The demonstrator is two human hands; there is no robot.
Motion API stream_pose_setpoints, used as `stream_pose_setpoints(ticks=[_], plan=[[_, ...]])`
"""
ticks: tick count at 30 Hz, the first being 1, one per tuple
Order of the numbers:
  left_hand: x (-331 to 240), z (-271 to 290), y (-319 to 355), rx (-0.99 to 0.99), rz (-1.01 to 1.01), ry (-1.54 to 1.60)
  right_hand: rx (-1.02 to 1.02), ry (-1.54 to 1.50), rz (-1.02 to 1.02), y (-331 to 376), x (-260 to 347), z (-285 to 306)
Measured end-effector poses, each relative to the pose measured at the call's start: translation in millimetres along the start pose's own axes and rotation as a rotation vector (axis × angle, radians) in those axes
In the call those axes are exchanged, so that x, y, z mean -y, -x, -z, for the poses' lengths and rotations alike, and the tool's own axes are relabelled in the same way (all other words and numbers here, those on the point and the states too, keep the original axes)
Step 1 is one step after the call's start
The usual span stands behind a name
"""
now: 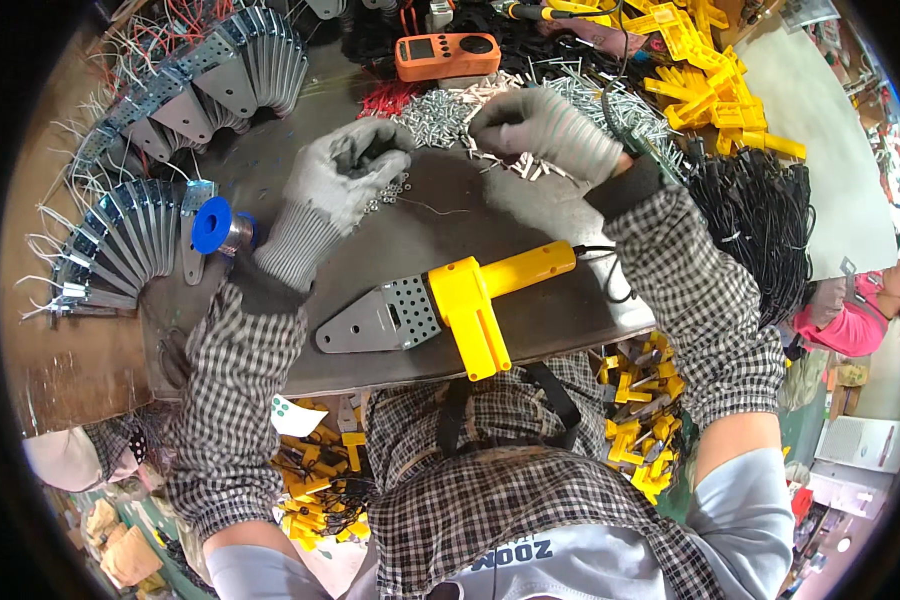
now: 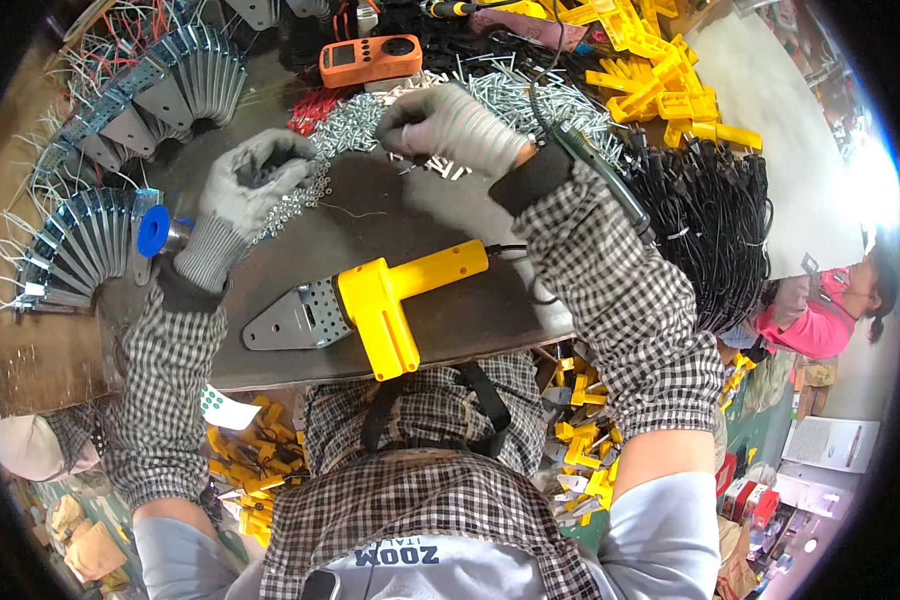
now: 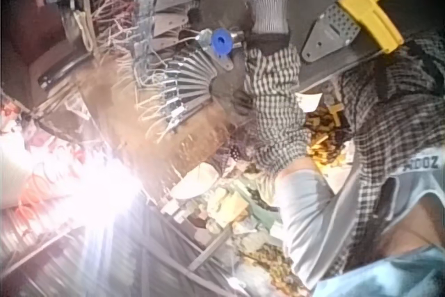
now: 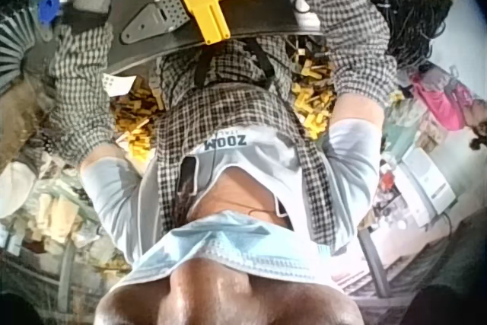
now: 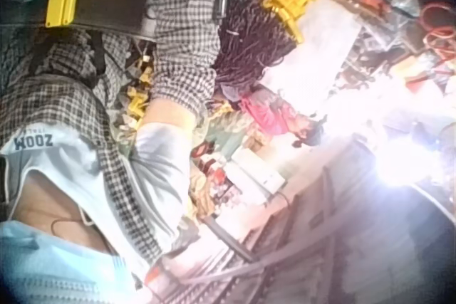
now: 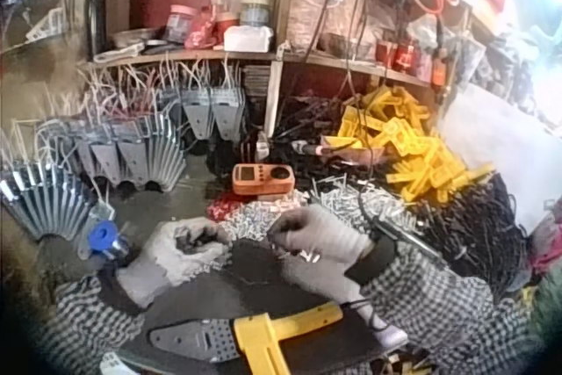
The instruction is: The person assembles electronic and mechanical components by connecting electrical wires to yellow connector housings and metal plates with wiring harnesses, then secures them with screws. The person uses a soldering iron, an electric screwdriver, pliers, and wire strippers to complete the assembly.
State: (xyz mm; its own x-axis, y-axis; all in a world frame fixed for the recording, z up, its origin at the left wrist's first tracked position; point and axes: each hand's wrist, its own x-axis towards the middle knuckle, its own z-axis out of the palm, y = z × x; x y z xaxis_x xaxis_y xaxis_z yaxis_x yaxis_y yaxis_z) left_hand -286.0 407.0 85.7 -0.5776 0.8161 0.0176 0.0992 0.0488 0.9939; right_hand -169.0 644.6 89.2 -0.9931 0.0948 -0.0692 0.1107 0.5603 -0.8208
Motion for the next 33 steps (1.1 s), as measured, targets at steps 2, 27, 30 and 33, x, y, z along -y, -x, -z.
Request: stream_pose_setpoints(ticks=[2,27,30,33], plan=[[-5.2,-6.4,17.9,-0.034,-0.027,-0.087,0.013,0.198,-0.048,3.7,-18.8,5.9],[19.6,-64.8,149.2,-0.261,-0.080,-0.020,-0.008,0.849,0.201,16.2,-12.4,-11.1],[14.0,-75.0,149.9,-0.255,-0.093,-0.032,0.018,0.900,0.263,13.6,-22.1,-25.2],[16.2,-84.3,152.3,-0.244,-0.120,0.010,-0.041,0.944,0.298,16.0,-20.1,-29.7]])
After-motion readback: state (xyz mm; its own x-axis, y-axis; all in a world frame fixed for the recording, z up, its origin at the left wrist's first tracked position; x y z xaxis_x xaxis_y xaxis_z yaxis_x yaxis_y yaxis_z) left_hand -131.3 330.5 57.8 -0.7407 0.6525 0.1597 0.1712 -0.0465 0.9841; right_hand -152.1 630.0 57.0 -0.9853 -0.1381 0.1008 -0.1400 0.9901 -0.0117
